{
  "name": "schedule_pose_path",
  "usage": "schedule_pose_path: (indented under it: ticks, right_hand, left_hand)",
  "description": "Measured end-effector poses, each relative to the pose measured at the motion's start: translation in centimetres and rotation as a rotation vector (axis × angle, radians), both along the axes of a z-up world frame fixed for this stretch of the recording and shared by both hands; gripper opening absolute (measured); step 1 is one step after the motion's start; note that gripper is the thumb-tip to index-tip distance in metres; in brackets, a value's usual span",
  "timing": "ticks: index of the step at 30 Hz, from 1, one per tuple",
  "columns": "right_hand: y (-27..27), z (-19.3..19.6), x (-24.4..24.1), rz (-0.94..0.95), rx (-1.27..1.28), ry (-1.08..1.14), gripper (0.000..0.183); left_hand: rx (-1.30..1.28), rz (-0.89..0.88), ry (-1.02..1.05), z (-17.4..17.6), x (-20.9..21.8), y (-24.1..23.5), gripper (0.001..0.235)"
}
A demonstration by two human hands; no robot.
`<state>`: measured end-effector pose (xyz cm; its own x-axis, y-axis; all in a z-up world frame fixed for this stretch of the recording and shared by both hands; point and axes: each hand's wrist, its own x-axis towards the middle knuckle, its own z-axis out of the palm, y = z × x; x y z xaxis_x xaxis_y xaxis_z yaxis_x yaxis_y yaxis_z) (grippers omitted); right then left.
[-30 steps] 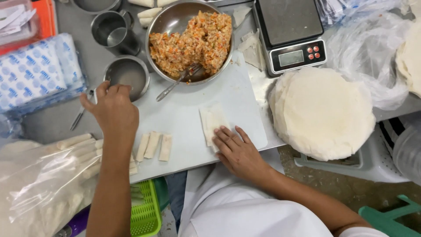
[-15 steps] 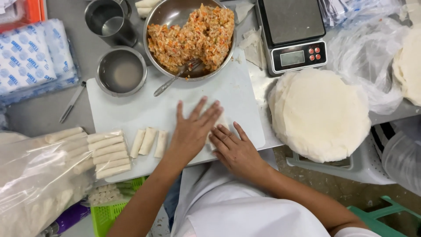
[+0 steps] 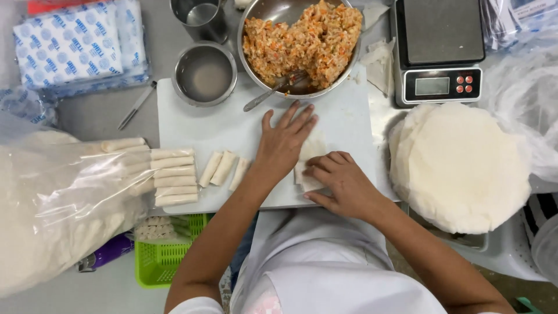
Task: Wrapping spring rolls by placing filling on a wrapper and rolling it up manually.
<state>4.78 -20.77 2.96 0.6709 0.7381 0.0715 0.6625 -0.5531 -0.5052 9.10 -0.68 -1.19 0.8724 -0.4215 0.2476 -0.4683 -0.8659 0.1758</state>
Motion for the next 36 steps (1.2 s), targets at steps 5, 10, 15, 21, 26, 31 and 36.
schedule_pose_path:
  ticks: [5,10,15,21,26,31,36]
  right_hand:
    - [-2.4,1.4,0.8,-0.038,0.176,0.118,0.049]
    - [-3.5,-1.4,0.9,0.009,0.145,-0.059,0.042]
    - [-2.5,-0.9,1.9,-0.038,0.222,-0.044,0.014]
    - [-0.8,0.2,3.2,-0.145,0.143,0.083,0.006]
    - [-0.4,-0.1,4.4,-0.200,0.107,0.122,0.004]
    - [-0.4,0.8,4.2,-0.211,0.079,0.131,0.004]
    - [-0.3,1.6,4.8,-0.161,0.092,0.049,0.007]
  left_hand:
    - [-0.281,-0.023,0.040,-0.6,-4.9,2.1,0.051]
    - [-0.233,-0.133,0.021,1.0,-9.3,1.8,0.054]
    - [-0.271,-0.081,-0.081,-1.3,-8.4,1.1,0.018]
    - [-0.444,0.057,0.209,0.9,-7.0,0.7,0.014]
    - [-0.249,0.043,-0.028,1.2,-7.2,-0.4,0.016]
    - [-0.102,-0.042,-0.106,1.6,-6.1,-0.6,0.018]
    - [-0.372,0.035,0.285,3.3,-3.9,-0.3,0.021]
